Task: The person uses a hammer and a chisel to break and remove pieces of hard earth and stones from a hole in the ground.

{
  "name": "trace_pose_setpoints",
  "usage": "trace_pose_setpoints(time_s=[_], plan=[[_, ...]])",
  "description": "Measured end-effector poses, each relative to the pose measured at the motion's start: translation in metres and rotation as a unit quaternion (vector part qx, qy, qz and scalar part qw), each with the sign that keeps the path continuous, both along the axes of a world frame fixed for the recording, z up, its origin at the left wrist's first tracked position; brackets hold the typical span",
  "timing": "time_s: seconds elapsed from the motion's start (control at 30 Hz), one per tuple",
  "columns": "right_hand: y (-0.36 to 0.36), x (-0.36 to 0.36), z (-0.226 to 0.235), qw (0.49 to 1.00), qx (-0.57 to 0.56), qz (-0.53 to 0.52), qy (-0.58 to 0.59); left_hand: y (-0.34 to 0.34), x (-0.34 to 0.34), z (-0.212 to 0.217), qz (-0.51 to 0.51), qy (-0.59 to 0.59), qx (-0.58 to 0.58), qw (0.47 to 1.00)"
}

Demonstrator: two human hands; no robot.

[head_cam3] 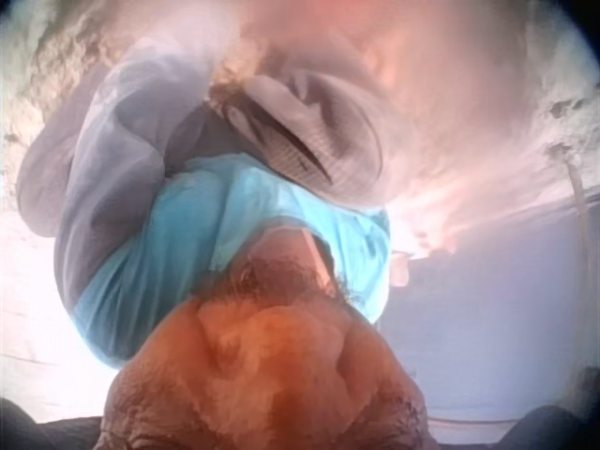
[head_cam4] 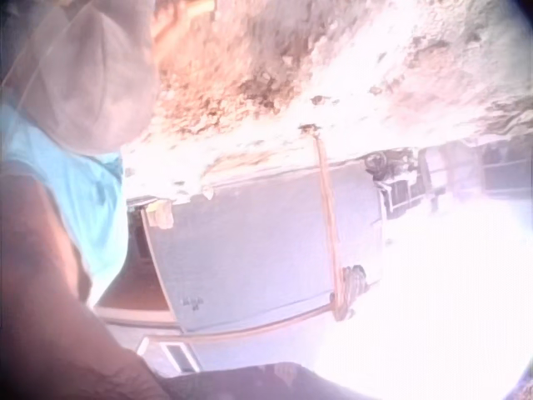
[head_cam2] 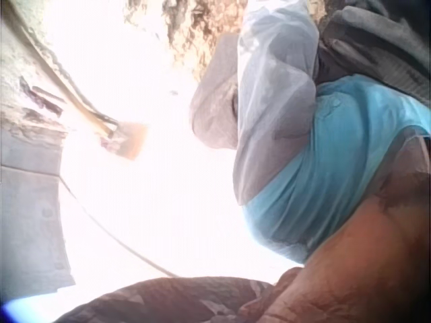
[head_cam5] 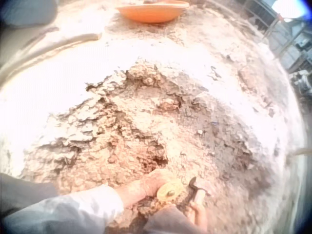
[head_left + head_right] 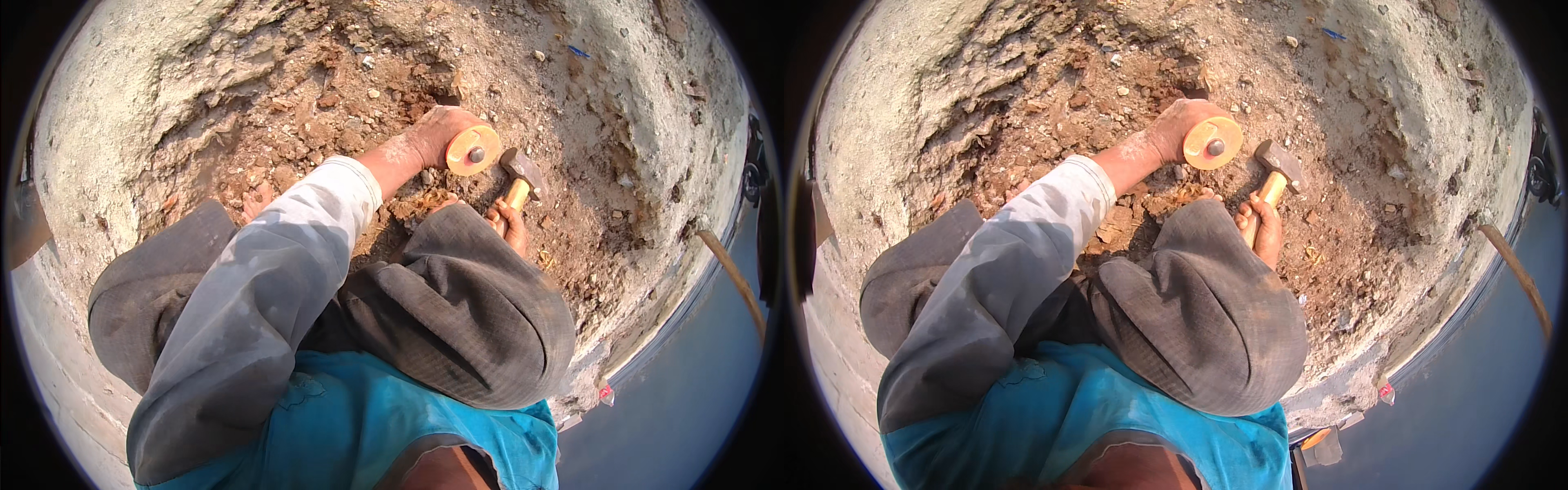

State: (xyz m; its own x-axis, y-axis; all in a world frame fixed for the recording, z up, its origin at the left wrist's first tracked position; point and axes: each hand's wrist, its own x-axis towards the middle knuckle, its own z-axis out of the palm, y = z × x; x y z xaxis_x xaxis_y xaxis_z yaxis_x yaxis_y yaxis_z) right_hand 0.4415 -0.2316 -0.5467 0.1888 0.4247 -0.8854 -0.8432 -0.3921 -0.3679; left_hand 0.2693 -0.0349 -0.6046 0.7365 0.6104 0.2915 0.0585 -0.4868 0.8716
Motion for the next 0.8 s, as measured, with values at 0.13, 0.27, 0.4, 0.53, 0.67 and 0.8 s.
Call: trace_pose_setpoints(time_s=[0.13,0.27,0.4,0.53,0.67,0.8], plan=[[-0.007,0.004,-0.010,1.000,0.005,0.000,0.014,-0.043,-0.038,0.035,-0.083,0.323,-0.135,0.933],[-0.012,0.006,-0.016,0.999,0.049,-0.013,0.002,-0.034,-0.055,0.063,-0.134,0.299,-0.102,0.939],[0.011,-0.011,-0.014,0.994,0.094,-0.050,0.026,-0.015,-0.022,0.093,-0.036,0.161,-0.055,0.985],[0.003,0.006,-0.037,0.976,0.166,-0.063,0.126,0.031,0.000,0.052,0.056,0.052,0.073,0.994],[0.013,0.008,-0.003,0.995,0.089,-0.035,-0.029,0.059,0.026,0.014,0.139,0.104,0.070,0.982],[0.048,0.020,0.062,0.956,0.138,0.050,-0.255,0.065,0.034,0.008,0.215,0.142,0.008,0.966]])
